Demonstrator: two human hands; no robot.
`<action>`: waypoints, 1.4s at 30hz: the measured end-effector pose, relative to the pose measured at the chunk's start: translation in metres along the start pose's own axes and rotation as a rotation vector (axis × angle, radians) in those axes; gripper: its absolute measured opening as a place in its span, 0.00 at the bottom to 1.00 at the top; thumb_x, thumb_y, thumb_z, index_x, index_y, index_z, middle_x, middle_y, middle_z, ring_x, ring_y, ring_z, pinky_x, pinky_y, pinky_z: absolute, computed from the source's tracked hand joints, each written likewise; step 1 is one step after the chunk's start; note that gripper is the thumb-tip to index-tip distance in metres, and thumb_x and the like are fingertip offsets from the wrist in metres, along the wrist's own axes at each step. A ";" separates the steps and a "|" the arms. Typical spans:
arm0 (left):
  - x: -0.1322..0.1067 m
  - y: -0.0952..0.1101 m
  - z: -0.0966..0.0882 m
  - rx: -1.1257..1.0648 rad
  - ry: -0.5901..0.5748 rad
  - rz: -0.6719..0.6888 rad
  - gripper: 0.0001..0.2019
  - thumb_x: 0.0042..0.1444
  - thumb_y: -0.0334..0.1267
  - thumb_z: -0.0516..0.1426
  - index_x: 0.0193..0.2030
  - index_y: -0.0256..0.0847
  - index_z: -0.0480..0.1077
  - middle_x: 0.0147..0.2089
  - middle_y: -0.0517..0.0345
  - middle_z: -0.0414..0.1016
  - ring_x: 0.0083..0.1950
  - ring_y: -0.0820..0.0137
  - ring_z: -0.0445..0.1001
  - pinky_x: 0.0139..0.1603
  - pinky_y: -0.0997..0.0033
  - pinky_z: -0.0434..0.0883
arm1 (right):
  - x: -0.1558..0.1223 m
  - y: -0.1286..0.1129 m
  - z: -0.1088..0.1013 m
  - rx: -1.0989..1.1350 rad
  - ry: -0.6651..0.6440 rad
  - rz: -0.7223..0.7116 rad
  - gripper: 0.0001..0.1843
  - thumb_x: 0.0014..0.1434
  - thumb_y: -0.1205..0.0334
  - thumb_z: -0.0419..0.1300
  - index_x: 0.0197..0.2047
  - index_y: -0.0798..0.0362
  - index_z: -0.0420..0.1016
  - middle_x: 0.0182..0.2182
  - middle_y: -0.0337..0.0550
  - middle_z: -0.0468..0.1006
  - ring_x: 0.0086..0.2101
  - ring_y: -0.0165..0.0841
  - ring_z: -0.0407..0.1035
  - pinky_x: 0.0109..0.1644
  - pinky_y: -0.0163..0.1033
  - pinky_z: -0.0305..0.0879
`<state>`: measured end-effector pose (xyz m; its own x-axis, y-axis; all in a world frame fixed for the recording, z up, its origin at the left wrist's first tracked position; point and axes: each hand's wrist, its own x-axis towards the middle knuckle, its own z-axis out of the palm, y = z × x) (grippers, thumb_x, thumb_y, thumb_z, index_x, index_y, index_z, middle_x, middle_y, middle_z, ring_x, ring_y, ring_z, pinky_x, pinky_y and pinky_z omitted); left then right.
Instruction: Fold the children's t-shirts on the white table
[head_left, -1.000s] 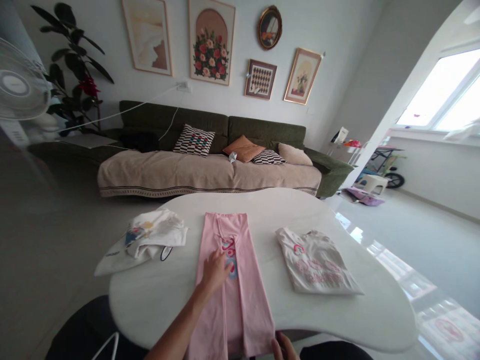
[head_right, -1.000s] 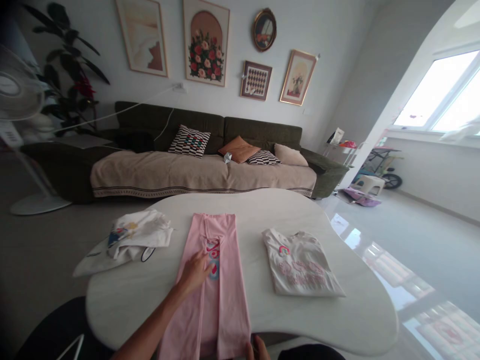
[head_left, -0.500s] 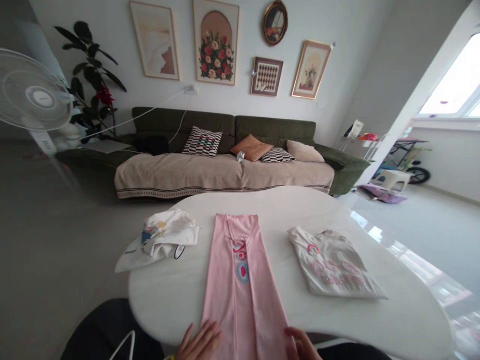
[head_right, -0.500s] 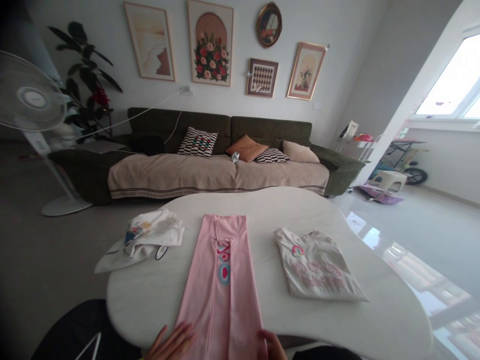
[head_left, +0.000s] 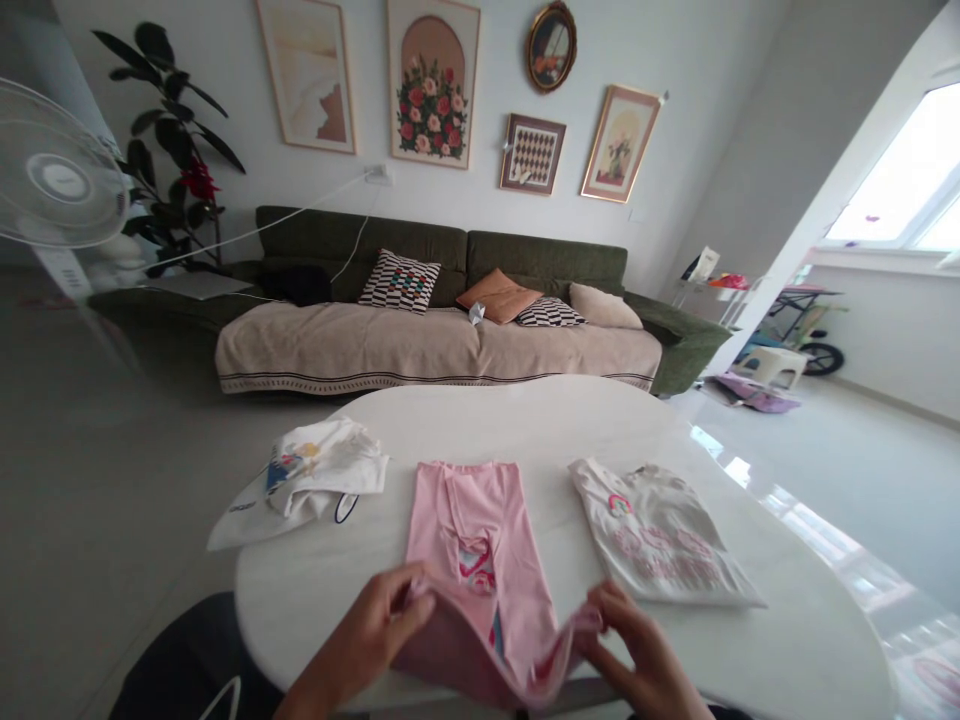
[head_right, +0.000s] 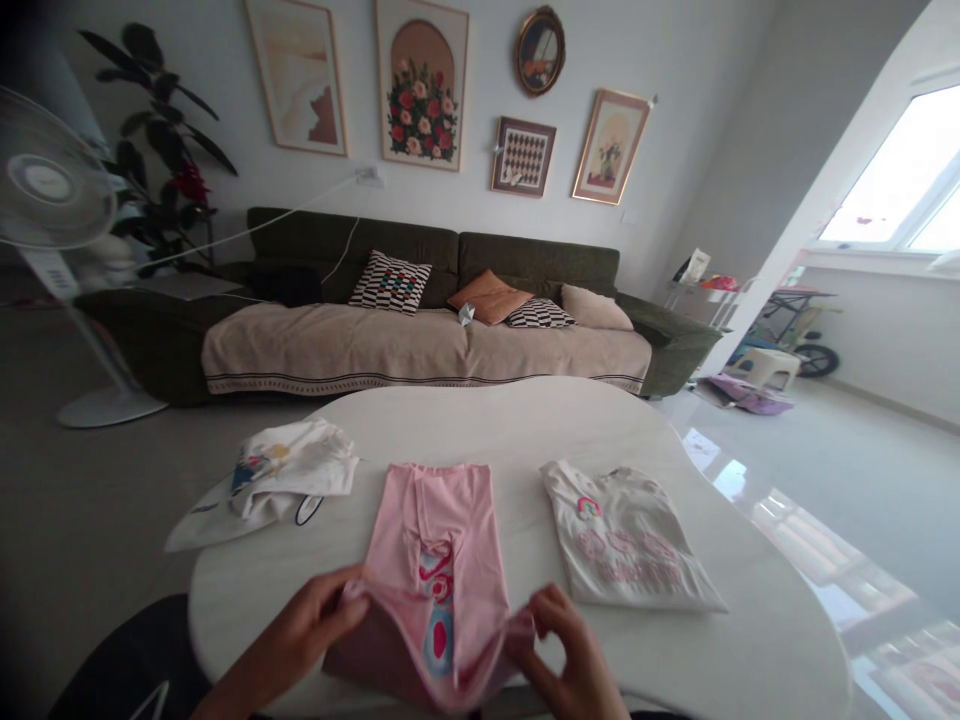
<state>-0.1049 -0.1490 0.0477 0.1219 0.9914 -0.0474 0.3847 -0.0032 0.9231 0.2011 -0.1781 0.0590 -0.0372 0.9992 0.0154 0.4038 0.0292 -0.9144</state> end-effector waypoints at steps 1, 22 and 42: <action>0.026 0.010 -0.001 -0.135 0.002 -0.033 0.19 0.45 0.51 0.56 0.41 0.42 0.71 0.37 0.58 0.76 0.42 0.64 0.71 0.43 0.69 0.69 | 0.027 -0.008 -0.001 0.065 -0.024 -0.055 0.16 0.44 0.47 0.59 0.28 0.52 0.73 0.31 0.45 0.73 0.35 0.36 0.67 0.39 0.38 0.65; 0.193 -0.044 0.013 -0.604 -0.017 -0.385 0.13 0.44 0.44 0.59 0.32 0.36 0.70 0.28 0.50 0.77 0.35 0.60 0.76 0.35 0.64 0.71 | 0.241 0.068 0.052 0.165 -0.032 0.178 0.19 0.45 0.57 0.52 0.39 0.58 0.71 0.27 0.42 0.75 0.26 0.31 0.68 0.29 0.35 0.64; 0.136 -0.061 0.070 0.843 0.266 0.261 0.28 0.50 0.53 0.53 0.58 0.49 0.60 0.65 0.49 0.51 0.65 0.47 0.43 0.59 0.44 0.49 | 0.177 0.063 0.101 -0.935 0.028 -0.075 0.28 0.60 0.48 0.39 0.63 0.42 0.45 0.64 0.39 0.43 0.62 0.38 0.37 0.59 0.53 0.44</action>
<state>-0.0472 -0.0232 -0.0416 0.1243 0.9429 0.3090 0.9266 -0.2217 0.3036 0.1281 -0.0021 -0.0368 -0.0765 0.9937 0.0820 0.9723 0.0925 -0.2148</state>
